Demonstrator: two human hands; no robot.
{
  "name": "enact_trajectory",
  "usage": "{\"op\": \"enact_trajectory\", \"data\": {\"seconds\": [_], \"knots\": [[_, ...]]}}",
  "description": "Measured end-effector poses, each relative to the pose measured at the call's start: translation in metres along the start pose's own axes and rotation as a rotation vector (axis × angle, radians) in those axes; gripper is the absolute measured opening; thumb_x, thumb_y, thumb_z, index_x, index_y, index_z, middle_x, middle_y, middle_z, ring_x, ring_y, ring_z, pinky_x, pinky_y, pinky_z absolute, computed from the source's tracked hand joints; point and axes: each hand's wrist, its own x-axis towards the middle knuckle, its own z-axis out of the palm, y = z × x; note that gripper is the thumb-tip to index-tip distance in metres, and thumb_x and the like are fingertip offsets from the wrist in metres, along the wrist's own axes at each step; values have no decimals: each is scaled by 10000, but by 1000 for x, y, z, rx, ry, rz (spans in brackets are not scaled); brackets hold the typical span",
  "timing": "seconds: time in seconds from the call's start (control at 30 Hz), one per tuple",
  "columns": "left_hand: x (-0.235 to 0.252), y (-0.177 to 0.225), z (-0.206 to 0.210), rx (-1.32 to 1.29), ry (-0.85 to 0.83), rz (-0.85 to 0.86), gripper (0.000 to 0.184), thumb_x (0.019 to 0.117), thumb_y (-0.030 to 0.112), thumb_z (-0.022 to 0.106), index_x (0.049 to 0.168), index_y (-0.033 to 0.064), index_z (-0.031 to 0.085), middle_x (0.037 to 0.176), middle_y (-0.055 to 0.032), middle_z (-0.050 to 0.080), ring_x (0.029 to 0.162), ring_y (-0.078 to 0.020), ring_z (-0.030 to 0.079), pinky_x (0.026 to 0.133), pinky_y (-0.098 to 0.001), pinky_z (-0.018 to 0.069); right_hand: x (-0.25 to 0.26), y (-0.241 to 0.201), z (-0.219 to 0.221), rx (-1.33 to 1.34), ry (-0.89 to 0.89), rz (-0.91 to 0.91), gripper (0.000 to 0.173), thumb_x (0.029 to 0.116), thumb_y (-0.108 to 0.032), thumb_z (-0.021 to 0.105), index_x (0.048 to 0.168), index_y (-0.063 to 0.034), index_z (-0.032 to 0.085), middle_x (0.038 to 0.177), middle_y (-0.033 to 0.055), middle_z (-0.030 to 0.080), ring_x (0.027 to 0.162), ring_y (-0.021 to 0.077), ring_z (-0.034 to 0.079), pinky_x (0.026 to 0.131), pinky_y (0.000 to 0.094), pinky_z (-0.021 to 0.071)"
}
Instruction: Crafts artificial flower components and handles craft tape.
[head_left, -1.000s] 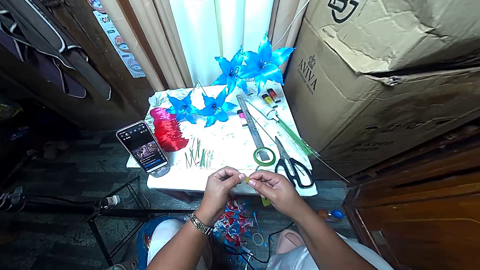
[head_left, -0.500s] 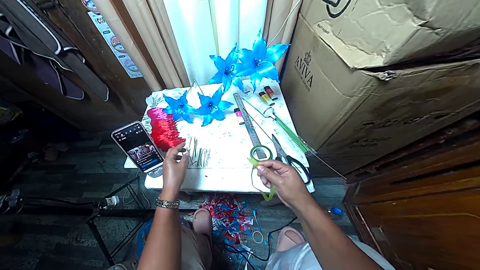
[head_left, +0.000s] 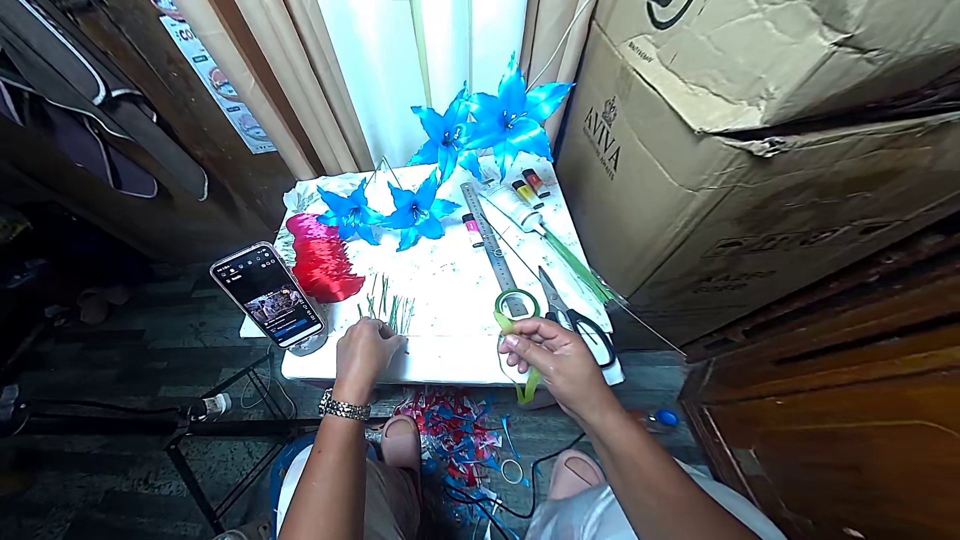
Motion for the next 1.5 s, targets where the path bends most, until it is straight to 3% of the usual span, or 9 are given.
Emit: {"op": "enact_trajectory", "data": {"seconds": [0.4,0.53,0.63,0.7,0.73,0.87,1.13,1.37,1.5], "knots": [[-2,4,3,6,13,-52,196,953,234,687,956,45,739,962,-133,711,971,-300,661,890,-563,469,1,3,1,-17,-11,-2,91,965,-9,618,1015,-20,693,805,-19,721,676,38,675,648,171,571],[-3,0,-2,-78,55,-10,173,955,213,697,935,44,732,947,-120,696,939,-285,647,887,-552,471,2,3,3,-60,15,4,98,974,-20,617,1017,-24,705,794,-40,698,611,-15,579,572,123,471],[-7,-2,-1,-231,127,129,144,944,164,718,884,34,713,897,-89,648,847,-224,610,806,-466,488,3,2,6,-113,34,22,169,983,-21,606,1136,-4,677,775,-41,666,604,-21,544,567,121,440],[-11,-5,6,-414,146,309,116,926,130,728,852,47,698,875,-34,629,785,-117,585,726,-317,489,3,4,8,-152,26,19,327,987,-19,577,1312,8,600,753,-35,624,599,-9,526,562,131,422],[-12,-5,12,-522,127,402,101,917,119,724,839,63,693,878,-1,636,774,-59,585,703,-248,488,4,5,9,-164,29,2,334,991,-20,562,1323,3,590,746,-36,606,596,-11,517,559,132,417],[-26,9,41,-848,-15,646,71,895,97,707,837,59,722,896,28,663,832,-17,608,752,-197,511,6,10,13,-151,-10,-63,221,984,-20,507,1018,-24,726,791,-56,639,588,-40,496,548,119,419],[-35,27,72,-936,-90,736,90,918,102,698,859,37,718,887,38,635,825,8,577,745,-165,487,4,9,21,-75,-55,-50,103,959,-98,656,908,-66,739,821,-68,667,612,-51,519,563,113,431],[-21,27,61,-643,44,666,137,942,148,695,901,33,757,941,-20,677,891,-20,592,795,-189,459,7,4,12,-109,39,-51,88,967,-83,653,901,-72,710,752,-88,648,584,-55,510,556,108,420],[2,31,50,-386,130,599,160,952,93,677,1075,8,737,1069,-141,696,1037,-272,643,932,-458,504,9,4,7,-143,58,-69,79,958,-82,678,883,-75,702,748,-87,642,584,-52,511,560,112,427]]}}
